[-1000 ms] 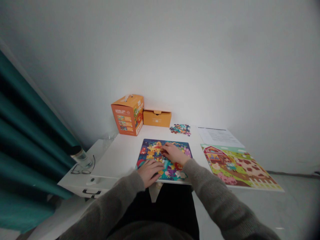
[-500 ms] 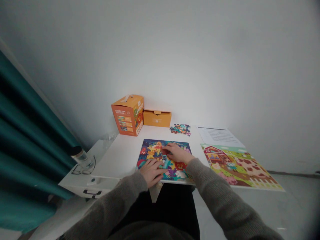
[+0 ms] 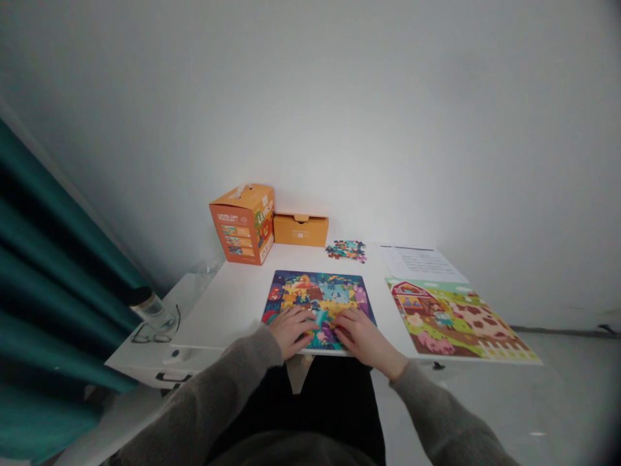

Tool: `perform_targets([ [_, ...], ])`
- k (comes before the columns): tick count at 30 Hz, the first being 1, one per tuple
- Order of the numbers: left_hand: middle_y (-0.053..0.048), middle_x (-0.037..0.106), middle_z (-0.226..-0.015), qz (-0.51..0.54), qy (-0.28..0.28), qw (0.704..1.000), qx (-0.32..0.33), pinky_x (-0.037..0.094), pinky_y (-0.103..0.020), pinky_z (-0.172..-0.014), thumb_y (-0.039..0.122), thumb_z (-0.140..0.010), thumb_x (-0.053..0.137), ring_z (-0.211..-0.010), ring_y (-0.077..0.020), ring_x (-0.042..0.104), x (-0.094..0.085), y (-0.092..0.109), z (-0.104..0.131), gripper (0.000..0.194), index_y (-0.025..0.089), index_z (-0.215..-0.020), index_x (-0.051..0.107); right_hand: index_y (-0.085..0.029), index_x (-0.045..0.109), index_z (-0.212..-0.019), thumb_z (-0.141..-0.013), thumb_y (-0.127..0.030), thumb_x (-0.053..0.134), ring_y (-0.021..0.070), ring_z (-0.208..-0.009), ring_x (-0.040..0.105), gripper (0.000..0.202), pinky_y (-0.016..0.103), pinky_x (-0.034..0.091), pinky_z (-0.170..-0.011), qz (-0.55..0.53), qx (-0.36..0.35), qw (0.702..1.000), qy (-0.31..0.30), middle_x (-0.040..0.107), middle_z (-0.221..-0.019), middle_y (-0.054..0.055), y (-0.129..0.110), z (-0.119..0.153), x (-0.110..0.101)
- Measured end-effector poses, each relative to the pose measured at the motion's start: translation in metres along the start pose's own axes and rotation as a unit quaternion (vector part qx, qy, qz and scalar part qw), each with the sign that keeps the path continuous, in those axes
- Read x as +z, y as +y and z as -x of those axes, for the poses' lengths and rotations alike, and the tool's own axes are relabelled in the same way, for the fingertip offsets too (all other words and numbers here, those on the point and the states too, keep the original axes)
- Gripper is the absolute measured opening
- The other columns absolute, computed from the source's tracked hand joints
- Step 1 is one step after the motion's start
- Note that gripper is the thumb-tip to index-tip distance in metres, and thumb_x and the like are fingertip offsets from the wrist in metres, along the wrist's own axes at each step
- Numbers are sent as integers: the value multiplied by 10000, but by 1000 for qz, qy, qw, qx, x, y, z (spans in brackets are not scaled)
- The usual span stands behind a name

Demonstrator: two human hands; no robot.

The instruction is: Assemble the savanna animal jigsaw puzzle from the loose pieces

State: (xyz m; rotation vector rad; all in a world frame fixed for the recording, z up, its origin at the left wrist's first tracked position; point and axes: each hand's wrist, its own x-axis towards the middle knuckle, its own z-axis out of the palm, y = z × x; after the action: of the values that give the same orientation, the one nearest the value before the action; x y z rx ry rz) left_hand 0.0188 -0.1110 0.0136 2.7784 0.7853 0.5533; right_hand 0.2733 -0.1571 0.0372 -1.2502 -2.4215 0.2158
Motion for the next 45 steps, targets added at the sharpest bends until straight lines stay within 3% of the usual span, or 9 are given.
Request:
perform_targets([
  [6, -65, 640, -1140, 7, 15, 1000, 15, 454, -390, -960, 229, -956, 518, -1047, -232, 536, 1, -4, -6, 254, 231, -1147, 686, -250, 620, -1291, -978, -277, 543, 273, -1105, 540, 323, 452, 467, -955, 54, 7, 998, 18, 625, -1127, 104, -10, 21, 9],
  [12, -72, 622, -1138, -11, 29, 999, 17, 461, -388, -935, 213, -967, 488, -1037, -234, 530, 5, -5, -5, 279, 254, -1144, 699, -255, 610, -1309, -988, -259, 515, 273, -1130, 523, 334, 454, 448, -976, 86, 2, 996, 18, 618, -1134, 101, -13, 21, 10],
  [21, -71, 596, -1214, -81, 4, 997, 12, 442, -432, -925, 199, -944, 544, -1091, -267, 523, 7, 2, -2, 326, 340, -1206, 678, -246, 599, -1312, -985, -261, 512, 272, -1130, 519, 339, 453, 428, -974, 103, 1, 994, 26, 618, -1147, 104, -13, 23, 13],
  [29, -75, 642, -1084, 16, 70, 997, -8, 460, -356, -957, 175, -944, 516, -1031, -211, 568, -2, -8, -10, 236, 202, -1133, 654, -241, 603, -1263, -978, -258, 525, 269, -1136, 512, 296, 441, 413, -976, 109, 9, 994, 29, 610, -1151, 97, -14, 24, 15],
  [31, -72, 641, -1084, 3, 54, 999, -5, 455, -363, -964, 200, -925, 566, -1037, -218, 566, -4, -12, -17, 220, 203, -1129, 650, -245, 625, -1210, -978, -255, 528, 263, -1121, 517, 251, 429, 414, -962, 107, 6, 994, 30, 610, -1130, 93, -14, 24, 14],
  [38, -58, 636, -1165, -64, -78, 995, 10, 448, -410, -971, 285, -827, 707, -1098, -261, 535, -2, -14, -52, 295, 236, -1114, 661, -278, 642, -1193, -995, -248, 517, 249, -1082, 522, 236, 406, 408, -918, 92, -17, 995, 35, 610, -1107, 79, -10, 25, 11],
  [45, -66, 594, -1169, -75, -128, 989, -17, 421, -453, -996, 258, -762, 720, -1131, -286, 502, -9, -17, -62, 426, 261, -1175, 615, -285, 650, -1192, -998, -269, 523, 250, -1109, 509, 233, 407, 399, -932, 96, -12, 995, 27, 611, -1114, 78, -10, 25, 12],
])
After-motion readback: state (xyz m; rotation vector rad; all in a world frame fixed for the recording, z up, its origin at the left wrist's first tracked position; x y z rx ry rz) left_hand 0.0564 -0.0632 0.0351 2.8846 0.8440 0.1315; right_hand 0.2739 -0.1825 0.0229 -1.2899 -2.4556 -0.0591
